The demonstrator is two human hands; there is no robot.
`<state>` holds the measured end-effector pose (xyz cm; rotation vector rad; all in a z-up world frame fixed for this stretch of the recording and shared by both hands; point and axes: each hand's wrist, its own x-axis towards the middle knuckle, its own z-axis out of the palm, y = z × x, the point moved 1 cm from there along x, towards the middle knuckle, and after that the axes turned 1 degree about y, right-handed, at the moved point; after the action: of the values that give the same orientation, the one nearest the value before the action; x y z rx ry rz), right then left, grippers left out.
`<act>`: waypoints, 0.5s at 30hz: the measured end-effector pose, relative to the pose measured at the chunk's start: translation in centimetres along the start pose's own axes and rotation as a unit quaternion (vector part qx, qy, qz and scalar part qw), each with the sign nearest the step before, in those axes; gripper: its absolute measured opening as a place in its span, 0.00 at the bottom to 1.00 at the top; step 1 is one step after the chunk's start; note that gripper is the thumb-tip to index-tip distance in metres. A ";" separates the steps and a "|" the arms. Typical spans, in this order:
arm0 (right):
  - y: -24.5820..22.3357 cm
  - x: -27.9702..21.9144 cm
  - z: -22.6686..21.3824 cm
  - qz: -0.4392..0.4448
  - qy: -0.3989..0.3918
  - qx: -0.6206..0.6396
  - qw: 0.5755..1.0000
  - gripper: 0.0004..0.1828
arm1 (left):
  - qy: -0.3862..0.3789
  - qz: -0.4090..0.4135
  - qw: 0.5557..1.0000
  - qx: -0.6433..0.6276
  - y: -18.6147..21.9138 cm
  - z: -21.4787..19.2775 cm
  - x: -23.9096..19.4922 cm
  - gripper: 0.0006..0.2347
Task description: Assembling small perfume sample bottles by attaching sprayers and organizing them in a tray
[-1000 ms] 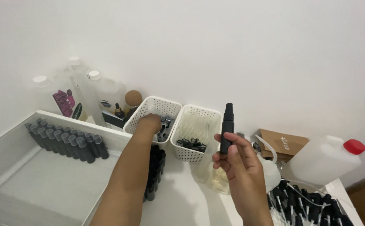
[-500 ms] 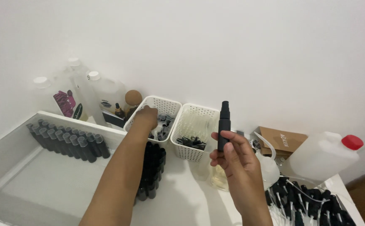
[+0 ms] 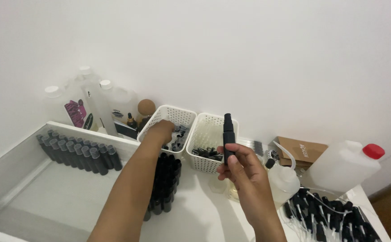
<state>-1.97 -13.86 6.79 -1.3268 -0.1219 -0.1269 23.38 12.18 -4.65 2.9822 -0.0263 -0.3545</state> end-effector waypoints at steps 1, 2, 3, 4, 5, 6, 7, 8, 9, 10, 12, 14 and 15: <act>0.3 0.1 -0.2 0.000 0.003 -0.002 1.000 0.19 | -0.001 0.003 1.000 0.000 0.3 0.6 0.6 0.19; 0.6 0.2 -0.3 -0.012 0.001 -0.002 1.000 0.18 | -0.016 0.013 1.000 0.013 0.5 1.1 1.2 0.19; 0.8 0.4 -0.5 -0.023 -0.002 -0.002 1.000 0.17 | -0.030 0.024 0.999 0.027 0.7 1.5 1.8 0.21; 0.7 0.5 -0.5 -0.024 -0.001 -0.003 1.000 0.17 | -0.030 0.025 0.999 0.027 1.1 1.4 1.5 0.21; 0.6 0.5 -0.4 -0.011 0.006 0.001 1.000 0.18 | -0.018 0.023 0.998 0.048 1.4 1.2 1.2 0.18; 0.5 0.4 -0.5 0.003 0.013 0.005 1.000 0.18 | -0.008 0.021 0.997 0.068 1.9 1.3 0.9 0.15; 0.4 0.4 -0.3 0.004 0.015 0.003 1.000 0.18 | -0.009 0.023 0.997 0.068 1.8 1.4 0.9 0.15; 0.3 0.4 -0.2 0.014 0.016 -0.013 1.000 0.18 | -0.003 0.025 0.998 0.059 1.6 1.3 0.9 0.15; 0.2 0.3 0.0 0.024 0.016 -0.030 0.999 0.18 | 0.004 0.027 0.998 0.051 1.5 1.2 0.8 0.15; 0.2 0.3 0.1 0.024 0.016 -0.029 0.999 0.18 | 0.003 0.027 0.998 0.052 1.8 0.1 -0.4 0.15; 0.2 0.3 0.2 0.033 0.014 -0.053 0.998 0.18 | 0.018 -0.004 1.000 -0.015 2.2 -2.1 -2.8 0.13; 1.0 0.5 -0.1 0.018 0.007 -0.039 0.999 0.15 | 0.070 0.028 0.978 -0.194 1.5 -3.0 -3.2 0.10; 1.3 0.7 -0.2 0.004 0.002 -0.026 1.000 0.12 | 0.121 0.061 0.921 -0.365 1.1 -3.6 -3.4 0.08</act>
<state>-1.08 -13.73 5.60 -1.3778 -0.1114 -0.1261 20.89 11.73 -0.21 2.2440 -0.0423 0.0318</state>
